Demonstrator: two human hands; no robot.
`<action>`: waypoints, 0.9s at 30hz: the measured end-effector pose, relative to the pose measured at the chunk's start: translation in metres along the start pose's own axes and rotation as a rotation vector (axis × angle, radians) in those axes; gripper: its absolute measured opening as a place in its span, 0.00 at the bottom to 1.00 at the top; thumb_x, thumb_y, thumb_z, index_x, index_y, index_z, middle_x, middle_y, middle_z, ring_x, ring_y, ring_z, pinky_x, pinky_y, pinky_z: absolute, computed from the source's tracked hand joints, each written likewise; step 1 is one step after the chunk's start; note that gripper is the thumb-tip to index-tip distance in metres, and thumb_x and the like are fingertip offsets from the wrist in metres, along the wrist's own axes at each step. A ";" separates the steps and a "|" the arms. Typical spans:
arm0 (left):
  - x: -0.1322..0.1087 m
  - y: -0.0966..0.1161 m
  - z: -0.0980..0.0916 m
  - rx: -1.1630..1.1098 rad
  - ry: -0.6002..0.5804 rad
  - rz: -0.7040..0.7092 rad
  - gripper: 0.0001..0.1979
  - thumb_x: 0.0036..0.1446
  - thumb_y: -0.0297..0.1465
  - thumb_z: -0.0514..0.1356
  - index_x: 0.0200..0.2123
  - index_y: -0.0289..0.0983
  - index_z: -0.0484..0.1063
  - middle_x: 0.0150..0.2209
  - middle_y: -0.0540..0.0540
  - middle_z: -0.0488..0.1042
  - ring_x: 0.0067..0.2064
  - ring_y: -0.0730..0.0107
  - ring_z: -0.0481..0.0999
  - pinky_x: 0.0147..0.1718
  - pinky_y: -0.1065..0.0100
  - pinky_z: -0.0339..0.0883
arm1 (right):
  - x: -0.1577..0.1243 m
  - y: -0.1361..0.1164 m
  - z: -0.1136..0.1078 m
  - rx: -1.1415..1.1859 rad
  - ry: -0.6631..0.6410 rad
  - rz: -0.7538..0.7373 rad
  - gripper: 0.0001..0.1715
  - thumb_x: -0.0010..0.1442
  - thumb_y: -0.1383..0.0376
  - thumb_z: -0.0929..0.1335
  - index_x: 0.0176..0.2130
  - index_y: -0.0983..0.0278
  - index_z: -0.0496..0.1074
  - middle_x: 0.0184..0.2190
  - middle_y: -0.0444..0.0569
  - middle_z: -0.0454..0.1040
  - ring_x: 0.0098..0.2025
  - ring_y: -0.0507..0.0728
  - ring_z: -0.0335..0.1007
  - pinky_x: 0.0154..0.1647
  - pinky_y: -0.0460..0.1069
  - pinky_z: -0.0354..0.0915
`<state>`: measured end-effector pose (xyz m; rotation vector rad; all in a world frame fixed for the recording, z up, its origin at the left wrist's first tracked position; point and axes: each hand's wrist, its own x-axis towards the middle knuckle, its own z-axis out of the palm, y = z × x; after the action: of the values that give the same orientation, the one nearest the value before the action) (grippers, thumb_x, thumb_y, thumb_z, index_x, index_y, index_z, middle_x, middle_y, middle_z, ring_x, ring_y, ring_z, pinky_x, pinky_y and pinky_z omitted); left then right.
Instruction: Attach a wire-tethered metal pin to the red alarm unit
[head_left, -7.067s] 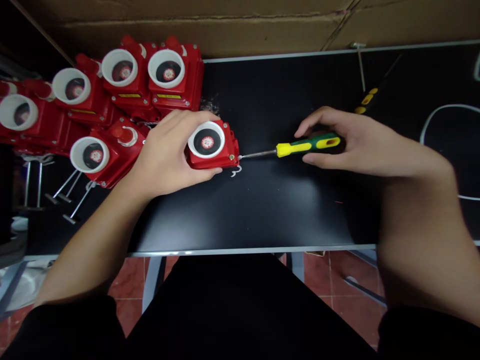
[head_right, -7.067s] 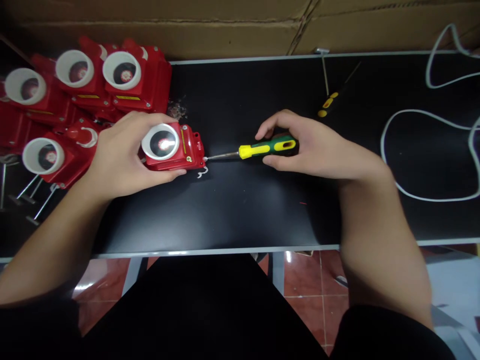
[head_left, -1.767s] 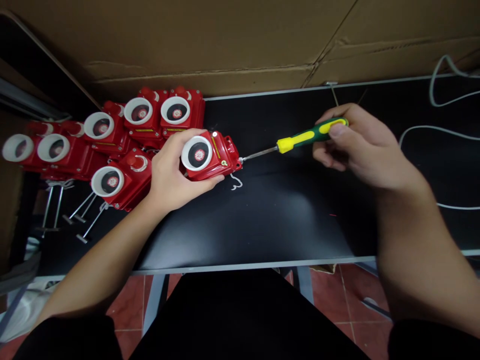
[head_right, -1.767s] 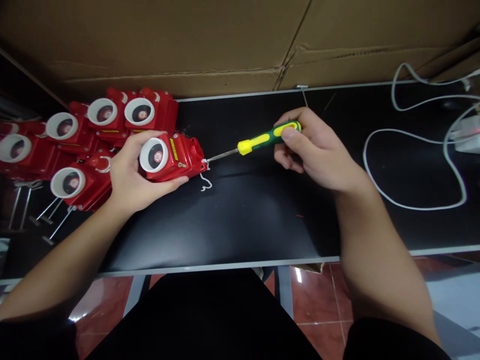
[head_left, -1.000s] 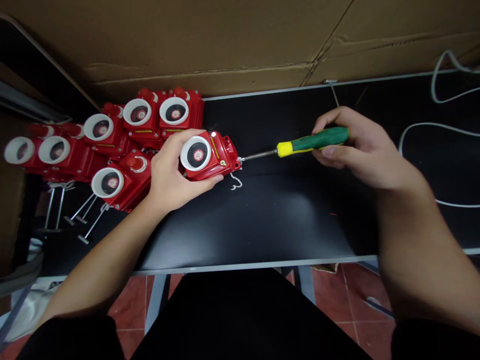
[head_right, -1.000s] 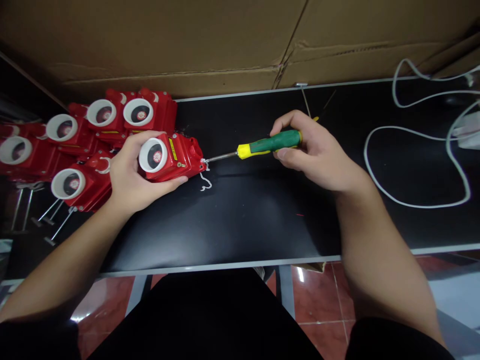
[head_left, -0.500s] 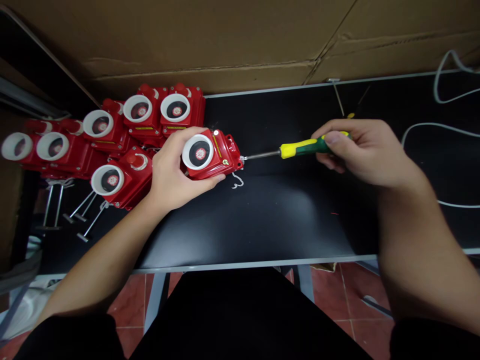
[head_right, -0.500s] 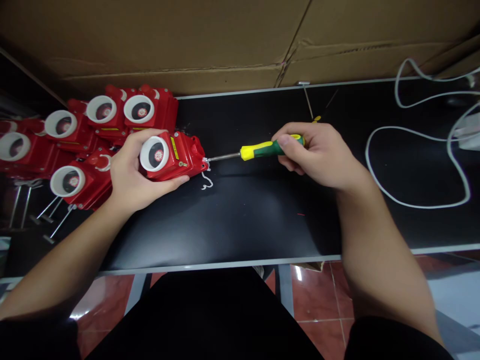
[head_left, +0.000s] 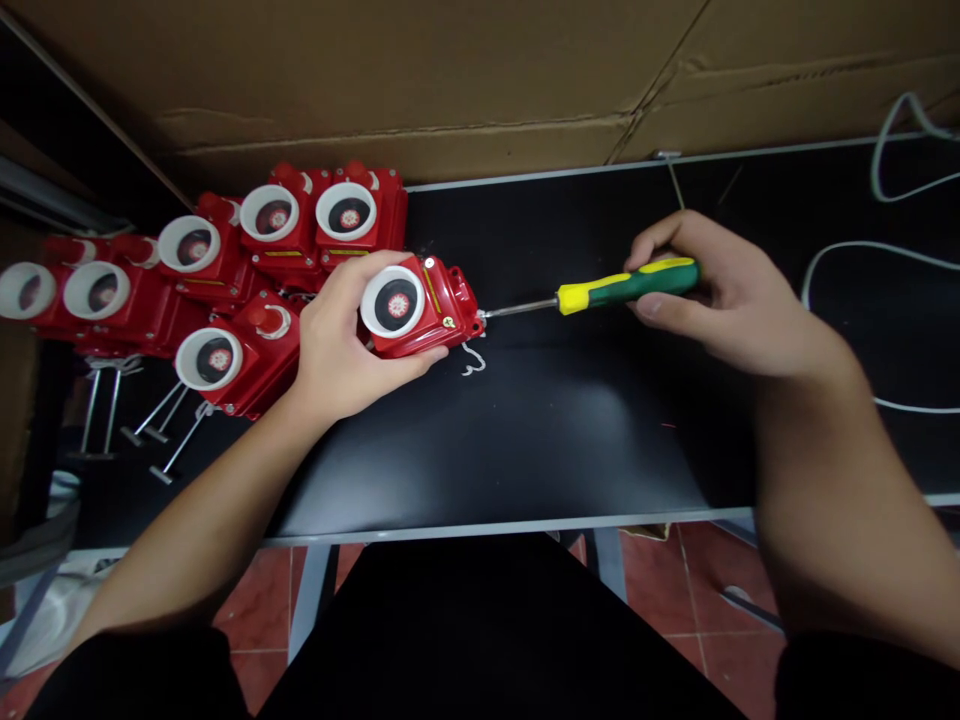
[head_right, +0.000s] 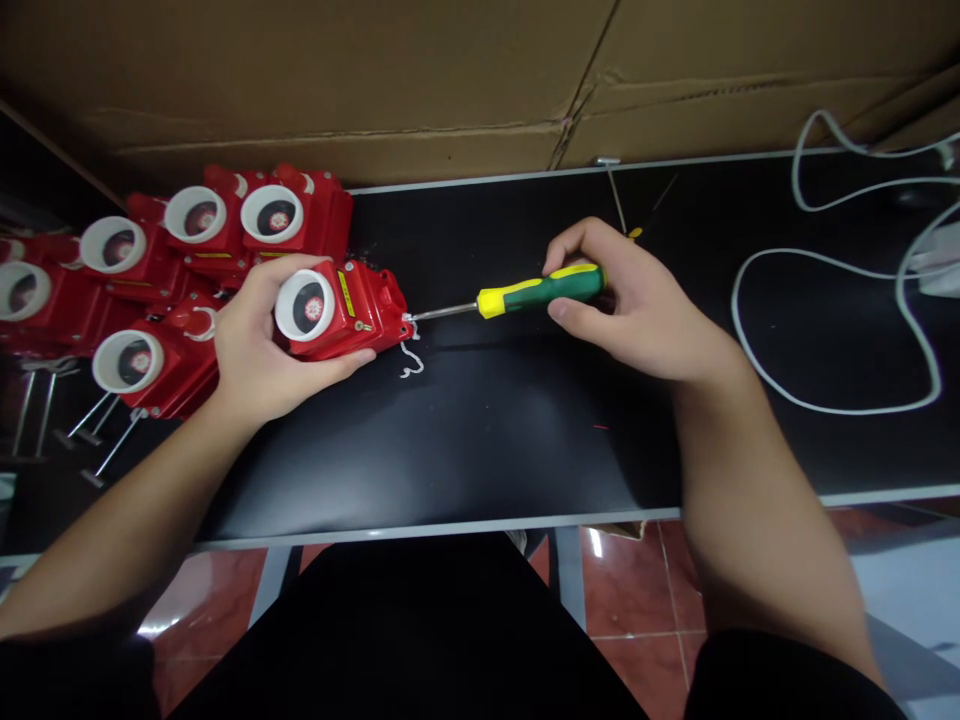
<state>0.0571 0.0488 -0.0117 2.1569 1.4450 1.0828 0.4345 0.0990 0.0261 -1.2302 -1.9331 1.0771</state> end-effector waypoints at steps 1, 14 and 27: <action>0.000 -0.001 0.000 -0.002 0.005 0.009 0.40 0.54 0.58 0.80 0.64 0.53 0.73 0.62 0.46 0.84 0.61 0.42 0.87 0.62 0.40 0.84 | 0.000 -0.001 -0.001 0.000 -0.015 -0.004 0.21 0.61 0.49 0.80 0.43 0.56 0.74 0.34 0.44 0.66 0.31 0.53 0.57 0.35 0.52 0.58; 0.000 -0.002 -0.001 0.000 -0.018 0.031 0.42 0.52 0.54 0.83 0.66 0.53 0.74 0.64 0.45 0.83 0.63 0.38 0.85 0.63 0.39 0.82 | -0.002 -0.006 -0.001 0.040 -0.046 0.094 0.17 0.60 0.56 0.79 0.46 0.59 0.77 0.30 0.45 0.79 0.24 0.52 0.72 0.27 0.50 0.65; 0.001 -0.005 -0.001 0.002 -0.058 0.105 0.41 0.58 0.54 0.80 0.68 0.48 0.73 0.64 0.48 0.82 0.62 0.41 0.84 0.61 0.34 0.80 | -0.003 -0.008 0.004 0.077 -0.018 0.159 0.27 0.59 0.40 0.84 0.39 0.56 0.81 0.24 0.44 0.79 0.19 0.52 0.67 0.21 0.52 0.60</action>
<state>0.0530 0.0517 -0.0136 2.2687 1.3206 1.0455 0.4288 0.0929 0.0313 -1.3536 -1.8135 1.2347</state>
